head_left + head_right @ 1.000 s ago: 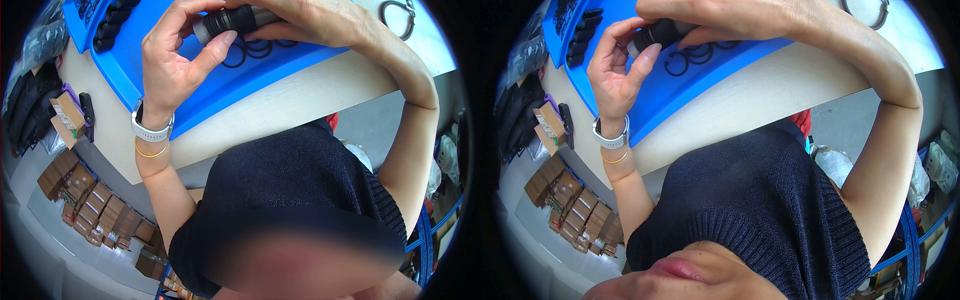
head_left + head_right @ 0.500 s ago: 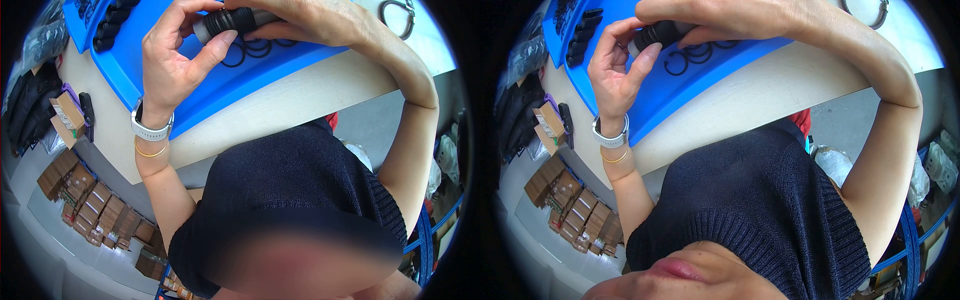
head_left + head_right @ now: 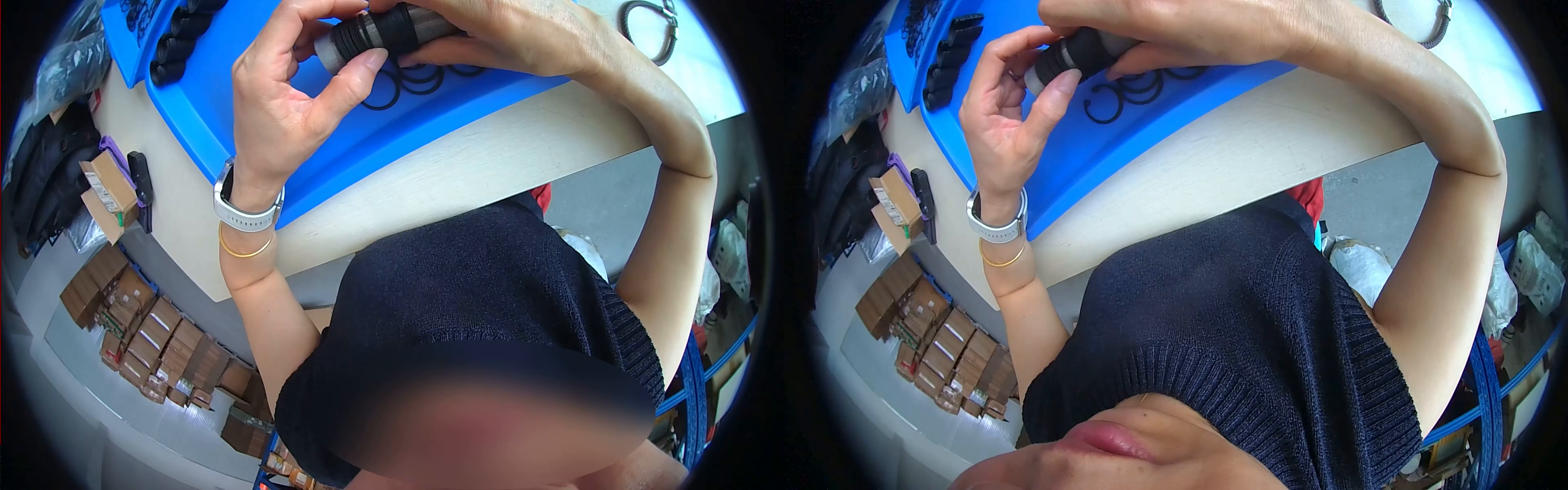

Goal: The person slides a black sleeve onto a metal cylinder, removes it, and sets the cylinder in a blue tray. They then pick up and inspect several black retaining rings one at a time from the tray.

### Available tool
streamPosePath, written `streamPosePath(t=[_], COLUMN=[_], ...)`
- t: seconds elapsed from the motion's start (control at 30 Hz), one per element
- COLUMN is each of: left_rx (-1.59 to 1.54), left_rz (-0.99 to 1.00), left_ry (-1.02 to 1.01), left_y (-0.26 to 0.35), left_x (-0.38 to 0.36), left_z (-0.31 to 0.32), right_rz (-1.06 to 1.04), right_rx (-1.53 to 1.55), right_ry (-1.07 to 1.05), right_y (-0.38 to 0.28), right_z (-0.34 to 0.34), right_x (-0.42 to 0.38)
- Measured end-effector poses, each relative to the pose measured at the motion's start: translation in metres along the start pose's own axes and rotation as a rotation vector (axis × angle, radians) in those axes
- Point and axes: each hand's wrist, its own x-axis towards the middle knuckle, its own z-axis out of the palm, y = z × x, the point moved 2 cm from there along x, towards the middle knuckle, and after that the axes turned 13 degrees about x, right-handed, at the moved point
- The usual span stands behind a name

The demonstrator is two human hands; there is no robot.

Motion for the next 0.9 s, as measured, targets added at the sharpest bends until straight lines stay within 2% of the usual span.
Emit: streamPosePath(t=[0.17, 0.23, 0.33, 0.43, 0.9], left_rx=[0.014, 0.012, 0.006, 0.009, -0.014], left_rz=[0.007, 0.021, 0.024, 0.007, -0.011], left_ry=[-0.006, 0.003, -0.001, -0.015, -0.020], left_y=[-0.001, 0.000, 0.000, 0.000, -0.002], left_x=[0.000, 0.001, 0.001, 0.000, 0.001], left_z=[-0.001, 0.000, 0.000, -0.001, 0.001], right_rz=[0.046, -0.056, -0.091, -0.013, -0.011], right_rx=[-0.027, 0.020, 0.029, 0.015, 0.021], right_ry=[-0.039, 0.067, 0.120, 0.030, 0.026], right_y=[-0.006, 0.003, 0.002, 0.000, 0.000], right_z=[-0.004, 0.002, 0.004, 0.001, 0.001], right_x=[0.002, -0.003, -0.003, 0.001, 0.001])
